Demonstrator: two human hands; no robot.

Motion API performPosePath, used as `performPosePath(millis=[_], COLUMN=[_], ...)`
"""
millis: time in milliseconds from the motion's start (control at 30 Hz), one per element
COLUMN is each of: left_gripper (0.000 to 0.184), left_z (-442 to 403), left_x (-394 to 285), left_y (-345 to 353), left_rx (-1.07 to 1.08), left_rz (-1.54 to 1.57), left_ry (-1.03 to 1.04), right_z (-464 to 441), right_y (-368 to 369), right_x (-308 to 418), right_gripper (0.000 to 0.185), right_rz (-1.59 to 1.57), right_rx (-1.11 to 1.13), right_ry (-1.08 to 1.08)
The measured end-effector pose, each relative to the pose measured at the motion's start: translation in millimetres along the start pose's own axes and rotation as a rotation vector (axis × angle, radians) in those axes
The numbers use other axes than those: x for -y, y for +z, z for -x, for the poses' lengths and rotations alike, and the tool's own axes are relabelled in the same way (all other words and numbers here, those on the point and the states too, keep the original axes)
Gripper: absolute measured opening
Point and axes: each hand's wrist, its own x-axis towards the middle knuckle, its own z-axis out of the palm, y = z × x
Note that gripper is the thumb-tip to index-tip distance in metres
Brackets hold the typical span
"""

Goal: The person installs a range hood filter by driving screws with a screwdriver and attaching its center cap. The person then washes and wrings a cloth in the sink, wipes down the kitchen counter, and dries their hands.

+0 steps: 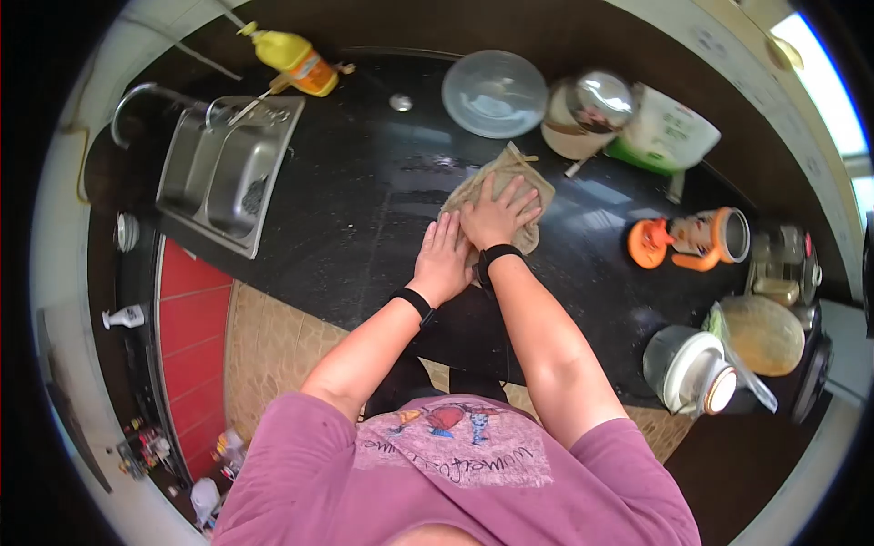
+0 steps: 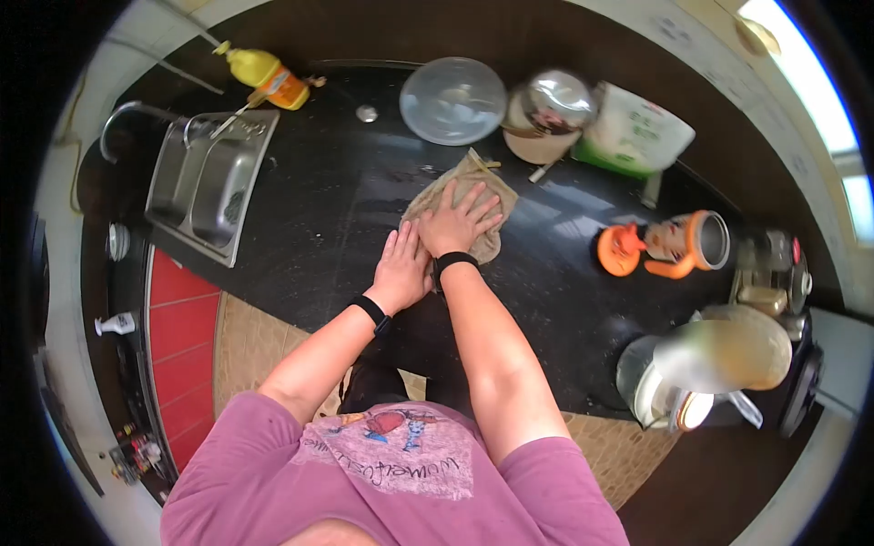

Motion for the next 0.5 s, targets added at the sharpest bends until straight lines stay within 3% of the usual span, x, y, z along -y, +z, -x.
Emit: performPosePath(millis=[200, 500], left_gripper=[0.069, 0.063], left_z=[9.6, 13.4], left_x=[73.2, 191.2], left_y=[-8.7, -13.5], left_rx=[0.021, -0.035], left_rz=[0.085, 0.139], left_ry=[-0.178, -0.286], right_z=[-15.1, -42.3], right_y=[18.3, 61.8], right_x=[88.5, 206.0], right_gripper=[0.071, 0.071], right_rz=[0.064, 0.113], right_rx=[0.138, 0.165], right_ry=[-0.118, -0.268])
